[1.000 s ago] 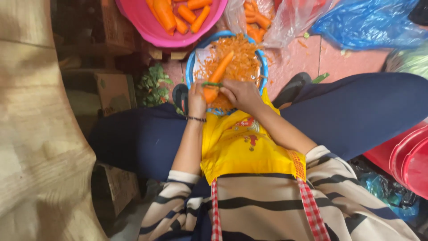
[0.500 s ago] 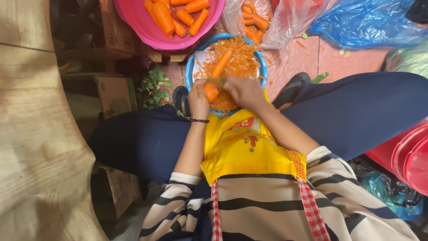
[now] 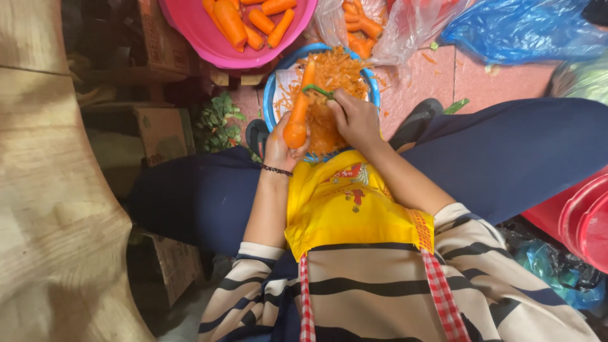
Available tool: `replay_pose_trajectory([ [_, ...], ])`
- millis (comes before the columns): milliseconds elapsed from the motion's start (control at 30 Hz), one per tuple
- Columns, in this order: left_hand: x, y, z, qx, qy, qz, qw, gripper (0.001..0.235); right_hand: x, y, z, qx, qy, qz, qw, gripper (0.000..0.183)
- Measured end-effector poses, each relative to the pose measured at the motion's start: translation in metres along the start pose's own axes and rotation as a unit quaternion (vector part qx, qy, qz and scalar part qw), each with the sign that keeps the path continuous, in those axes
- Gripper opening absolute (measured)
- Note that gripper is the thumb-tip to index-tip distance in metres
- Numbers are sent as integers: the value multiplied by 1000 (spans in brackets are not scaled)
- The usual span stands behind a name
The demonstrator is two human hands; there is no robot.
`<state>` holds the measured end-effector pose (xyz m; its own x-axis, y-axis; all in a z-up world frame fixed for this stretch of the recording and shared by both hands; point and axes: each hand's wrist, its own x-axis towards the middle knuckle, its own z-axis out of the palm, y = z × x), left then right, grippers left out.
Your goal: Peeling carrots using a hand peeler over a bowl.
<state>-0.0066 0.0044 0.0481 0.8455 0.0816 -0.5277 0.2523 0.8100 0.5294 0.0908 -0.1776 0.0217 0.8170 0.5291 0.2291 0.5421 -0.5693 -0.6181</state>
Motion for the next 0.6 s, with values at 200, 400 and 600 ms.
replay_pose_trajectory([
  [200, 15, -20, -46, 78, 20, -6, 997, 25, 3, -7, -21, 5, 48, 63, 997, 19],
  [400, -6, 4, -1, 101, -62, -54, 992, 43, 20, 11, -24, 254, -101, 69, 959, 39],
  [600, 11, 2, -20, 191, 18, 180, 965, 40, -8, -1, 4, 542, -72, 316, 775, 17],
])
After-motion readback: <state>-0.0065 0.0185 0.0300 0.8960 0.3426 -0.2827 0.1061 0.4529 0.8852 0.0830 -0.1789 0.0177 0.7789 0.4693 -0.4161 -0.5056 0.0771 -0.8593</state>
